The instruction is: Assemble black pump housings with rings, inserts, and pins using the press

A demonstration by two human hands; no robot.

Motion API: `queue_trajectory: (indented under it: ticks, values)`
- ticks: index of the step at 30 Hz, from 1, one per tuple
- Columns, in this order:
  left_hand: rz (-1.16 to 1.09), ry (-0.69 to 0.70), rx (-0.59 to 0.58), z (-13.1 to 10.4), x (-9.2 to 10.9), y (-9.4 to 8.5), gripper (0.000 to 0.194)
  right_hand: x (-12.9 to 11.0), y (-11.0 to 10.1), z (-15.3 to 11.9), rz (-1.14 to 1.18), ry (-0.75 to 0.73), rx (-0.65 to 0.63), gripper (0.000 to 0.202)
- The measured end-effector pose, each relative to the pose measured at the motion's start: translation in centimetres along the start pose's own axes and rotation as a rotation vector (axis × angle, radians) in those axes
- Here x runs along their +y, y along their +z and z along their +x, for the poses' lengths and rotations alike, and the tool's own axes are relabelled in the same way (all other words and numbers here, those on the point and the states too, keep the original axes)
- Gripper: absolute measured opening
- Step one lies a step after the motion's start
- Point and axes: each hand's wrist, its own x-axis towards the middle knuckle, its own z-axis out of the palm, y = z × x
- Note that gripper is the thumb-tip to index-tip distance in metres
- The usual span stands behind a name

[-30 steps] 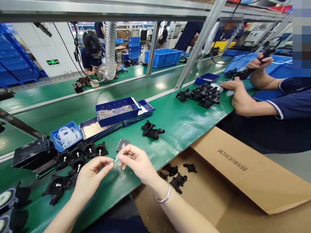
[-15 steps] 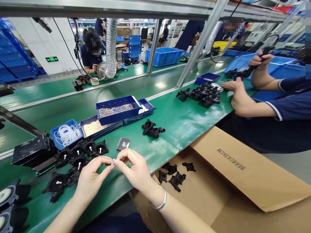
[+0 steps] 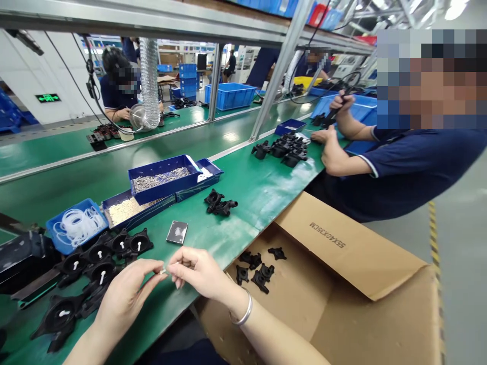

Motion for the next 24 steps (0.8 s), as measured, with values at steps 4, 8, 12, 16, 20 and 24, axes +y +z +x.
queue_trajectory:
  ticks: [4,8,12,16,20,24]
  values:
    - [-0.025,0.128,-0.092,0.6,0.7,0.4,0.026,1.2,-1.4,-0.2,0.258,0.119,-0.158,0.027]
    - [0.065,0.123,0.001,0.6,1.1,1.5,0.057,0.4,-3.7,1.4,0.338,-0.01,0.02,0.023]
    - [0.111,-0.04,-0.024,0.0,0.8,2.1,0.071,-0.7,-8.9,6.1,0.384,-0.168,0.627,0.032]
    - [0.088,-0.131,-0.091,-0.7,0.6,2.1,0.067,-0.3,-13.7,9.9,0.363,-0.108,0.72,0.043]
    - [0.017,-0.198,-0.138,-1.0,0.3,2.1,0.061,0.0,-15.0,10.4,0.327,-0.014,0.623,0.039]
    - [-0.136,-0.319,-0.162,-0.8,-0.3,2.5,0.055,-0.7,-14.4,8.9,0.306,0.056,0.492,0.035]
